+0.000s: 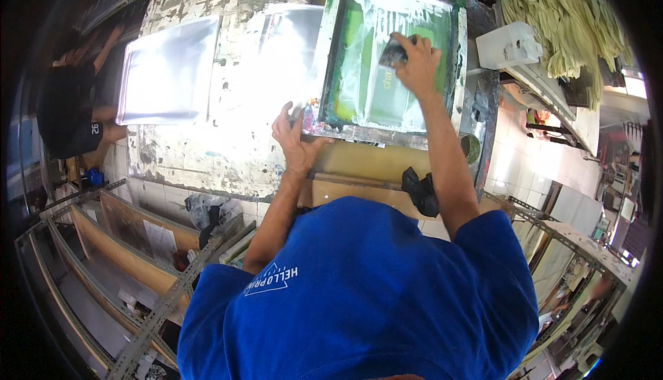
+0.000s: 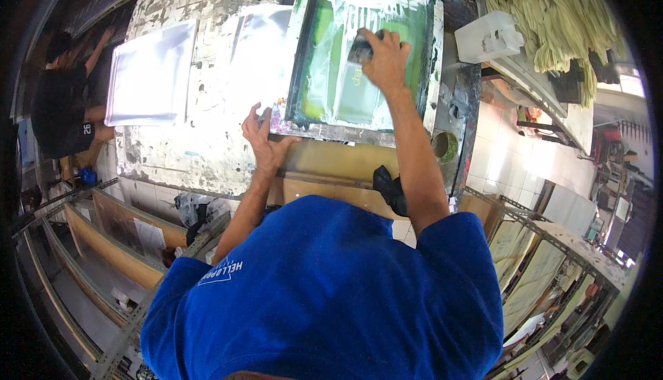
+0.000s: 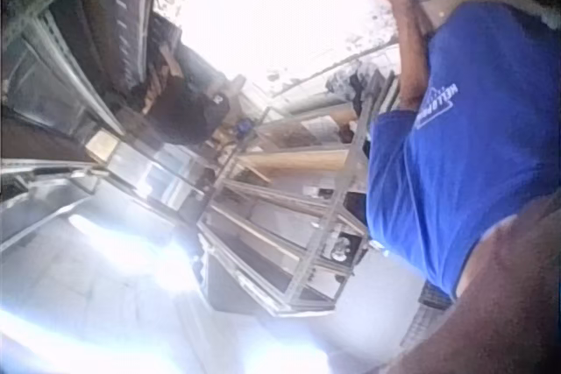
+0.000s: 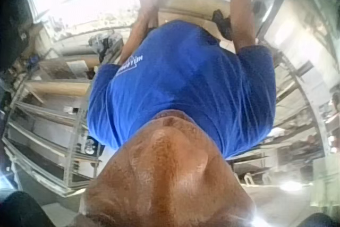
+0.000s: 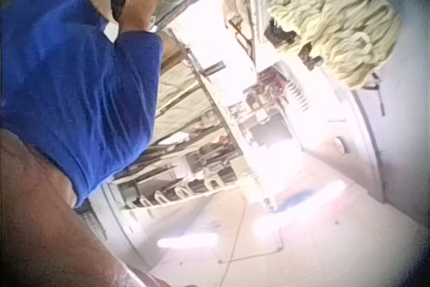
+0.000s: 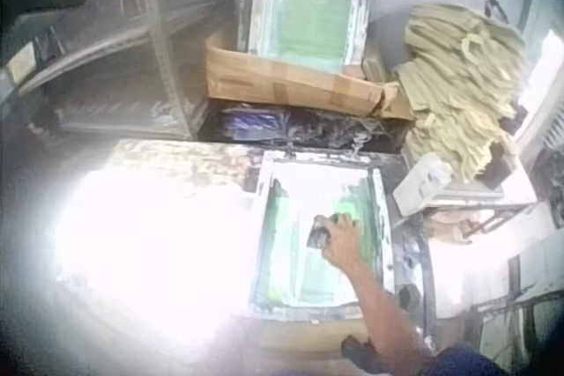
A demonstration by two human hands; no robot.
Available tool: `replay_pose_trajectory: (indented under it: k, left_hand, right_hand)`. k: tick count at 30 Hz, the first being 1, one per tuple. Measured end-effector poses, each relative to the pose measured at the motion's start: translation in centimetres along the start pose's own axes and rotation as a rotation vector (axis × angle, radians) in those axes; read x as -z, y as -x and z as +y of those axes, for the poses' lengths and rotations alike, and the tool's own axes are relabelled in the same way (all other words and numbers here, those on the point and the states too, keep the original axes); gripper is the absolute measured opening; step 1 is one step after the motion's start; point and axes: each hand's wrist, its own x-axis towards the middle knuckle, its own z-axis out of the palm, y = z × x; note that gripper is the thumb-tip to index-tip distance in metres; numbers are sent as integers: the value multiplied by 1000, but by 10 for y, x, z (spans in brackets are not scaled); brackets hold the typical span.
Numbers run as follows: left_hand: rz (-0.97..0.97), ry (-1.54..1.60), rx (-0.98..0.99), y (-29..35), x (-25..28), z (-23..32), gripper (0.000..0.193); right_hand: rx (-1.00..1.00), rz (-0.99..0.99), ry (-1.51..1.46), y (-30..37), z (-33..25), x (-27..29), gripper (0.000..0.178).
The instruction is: The person performs screen printing by applying ink through a screen onto plastic sheets, repeating the process for multiple items.
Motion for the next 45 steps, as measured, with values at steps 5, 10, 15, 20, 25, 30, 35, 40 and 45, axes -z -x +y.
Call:
replay_pose_trajectory:
  k: [5,10,15,20,25,30,35,40,45]
  left_hand:
    - [16,-3,-34,-2,0,-1,101]
    - [-6,71,-2,7,-5,-11,97]
    - [74,188,80,5,-1,8,87]
    - [228,214,4,-30,32,59,72]
    - [423,595,7,-101,55,106,64]
    - [341,68,256,-92,45,42,45]
    - [205,-575,379,-32,3,-21,42]
    - [288,-508,277,-28,-7,-39,33]
    - [409,-591,303,-31,-12,-34,35]
  right_hand:
    - [42,-9,-257,-61,49,-6,63]
    - [117,58,-29,-54,40,3,44]
    - [168,60,-59,16,-14,43,38]
    - [205,126,-152,78,-81,127,36]
    - [330,469,-86,37,-90,176,41]
    - [370,552,-108,-36,-87,223,35]
    - [349,509,-137,-71,-98,264,35]
    - [293,445,-164,-85,-93,270,40]
    - [231,354,-147,-92,-94,276,40]
